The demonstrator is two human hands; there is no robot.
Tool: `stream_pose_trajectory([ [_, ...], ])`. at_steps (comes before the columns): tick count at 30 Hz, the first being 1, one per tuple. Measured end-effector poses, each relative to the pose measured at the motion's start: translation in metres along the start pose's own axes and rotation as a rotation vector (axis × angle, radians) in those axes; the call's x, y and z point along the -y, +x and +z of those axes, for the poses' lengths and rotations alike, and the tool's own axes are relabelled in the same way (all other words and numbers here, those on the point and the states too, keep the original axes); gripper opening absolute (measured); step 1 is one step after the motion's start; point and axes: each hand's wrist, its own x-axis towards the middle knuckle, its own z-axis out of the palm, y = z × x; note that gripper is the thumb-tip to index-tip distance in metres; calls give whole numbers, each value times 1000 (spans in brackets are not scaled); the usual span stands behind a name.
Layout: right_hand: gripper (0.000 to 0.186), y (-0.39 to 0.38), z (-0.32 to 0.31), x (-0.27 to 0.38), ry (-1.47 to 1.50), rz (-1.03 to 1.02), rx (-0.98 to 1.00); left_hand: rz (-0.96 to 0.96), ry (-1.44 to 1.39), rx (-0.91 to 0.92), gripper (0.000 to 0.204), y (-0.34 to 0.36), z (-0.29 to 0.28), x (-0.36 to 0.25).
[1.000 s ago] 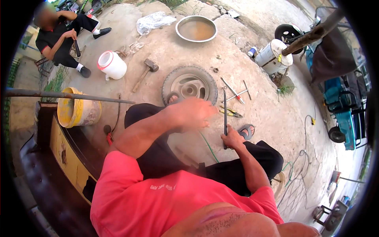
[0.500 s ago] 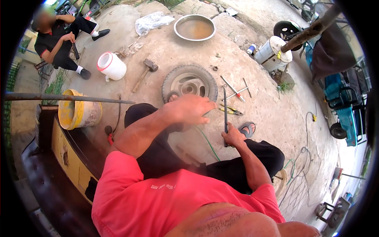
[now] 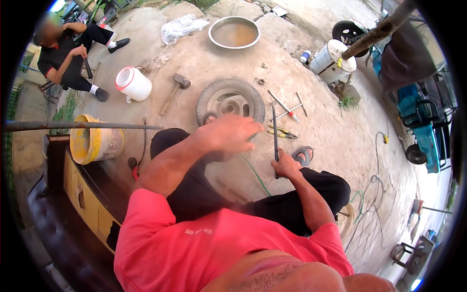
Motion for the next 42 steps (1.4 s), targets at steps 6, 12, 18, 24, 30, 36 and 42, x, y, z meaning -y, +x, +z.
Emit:
stream_pose_trajectory([
  [6,75,-3,-10,10,13,54,53,-1,3,-7,54,0,0,-2],
  [12,77,-1,-9,9,5,60,52,19,12,-25,54,1,1,0],
  [18,77,-3,-10,11,-10,56,44,28,14,-41,53,1,2,-1],
  [24,77,3,0,1,-3,50,35,22,9,-48,53,1,3,-1],
  [30,77,3,1,0,-8,43,26,17,1,-40,53,2,1,-2],
  [36,77,2,-5,7,7,66,40,10,-10,-39,52,2,-1,-2],
  [42,77,1,-10,10,1,82,69,-6,-15,-27,53,1,-1,-2],
])
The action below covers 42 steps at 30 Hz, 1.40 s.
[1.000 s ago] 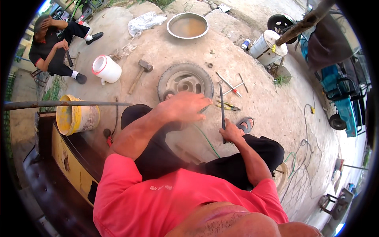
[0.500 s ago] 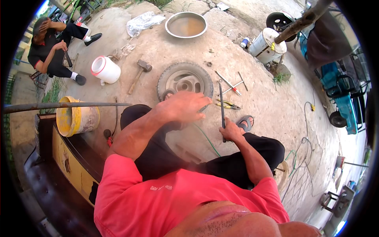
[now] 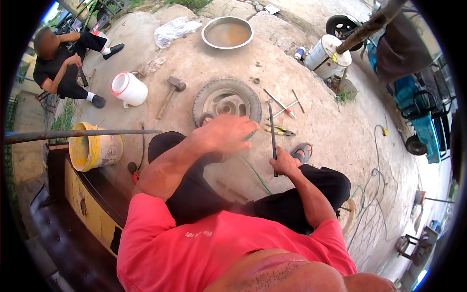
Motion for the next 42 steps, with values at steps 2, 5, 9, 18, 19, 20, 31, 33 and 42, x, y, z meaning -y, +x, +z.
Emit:
stream_pose_trajectory([
  [2,77,0,1,-1,3,2,-5,2,0,-5,53,0,2,2],
  [5,77,8,9,-10,46,-50,-58,3,18,-9,53,2,3,5],
  [9,76,6,7,-7,77,-57,-68,-20,13,25,53,1,0,3],
  [18,76,5,9,-9,51,-62,-97,-12,11,15,53,1,2,3],
  [19,77,5,8,-9,53,-53,-86,-8,9,11,53,2,3,4],
  [20,77,5,8,-10,54,-44,-75,-8,8,12,53,2,3,3],
  [31,77,2,5,1,22,-42,-49,24,17,2,54,-6,4,13],
  [33,80,-3,-3,-1,124,25,-19,13,56,-4,54,2,0,6],
  [42,75,15,9,-15,99,36,-2,-7,-30,19,55,-2,5,13],
])
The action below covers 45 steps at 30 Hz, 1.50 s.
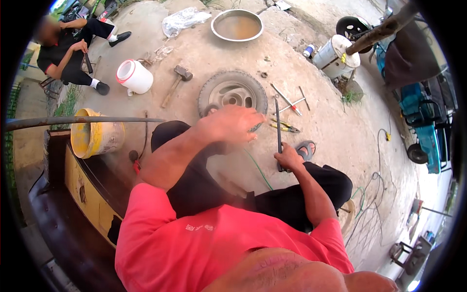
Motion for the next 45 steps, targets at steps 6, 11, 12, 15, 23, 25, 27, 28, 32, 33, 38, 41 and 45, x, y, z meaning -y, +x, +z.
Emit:
stream_pose_trajectory([
  [6,65,-12,-9,11,-35,-4,-7,-16,31,12,53,4,-2,-5],
  [11,67,-6,0,4,-31,-22,-35,0,45,-23,52,4,3,-2],
  [12,67,-3,3,0,-37,-54,-43,8,42,-19,52,3,3,-2],
  [15,68,-1,4,1,15,-46,-37,-53,32,17,52,-1,-1,-3],
  [23,59,1,-3,2,406,59,46,-52,57,63,54,3,-7,-10],
  [25,57,2,-5,5,426,52,53,-41,63,47,54,4,-4,-7],
  [27,54,-2,-5,9,386,41,31,-35,68,32,54,3,-2,-5],
  [28,54,-3,-7,10,386,40,34,-24,57,32,54,3,-1,-5],
  [32,44,-5,-8,10,393,18,42,12,48,15,54,4,1,-1],
  [33,41,-5,-7,9,413,9,51,23,51,20,54,4,-1,-3],
  [38,42,10,12,-13,378,33,19,-43,103,113,53,13,-11,-20],
  [41,43,9,10,-7,387,49,25,0,61,15,53,5,0,-9],
  [45,40,-3,-1,-4,377,62,48,-33,32,17,53,11,1,-13],
])
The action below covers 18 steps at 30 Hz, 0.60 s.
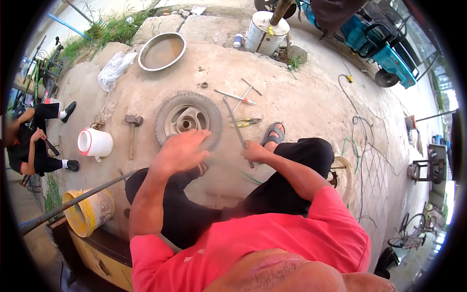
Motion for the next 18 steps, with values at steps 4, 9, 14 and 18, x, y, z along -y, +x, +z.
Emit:
stream_pose_trajectory([
  [4,37,-2,0,6,29,7,19,11,5,-17,54,-3,2,3],
  [9,41,5,4,-3,25,14,13,30,25,-45,53,-1,9,15],
  [14,35,1,7,11,77,7,20,50,28,-66,53,-6,10,22],
  [18,38,1,9,8,33,-34,26,62,55,13,56,-9,7,22],
])
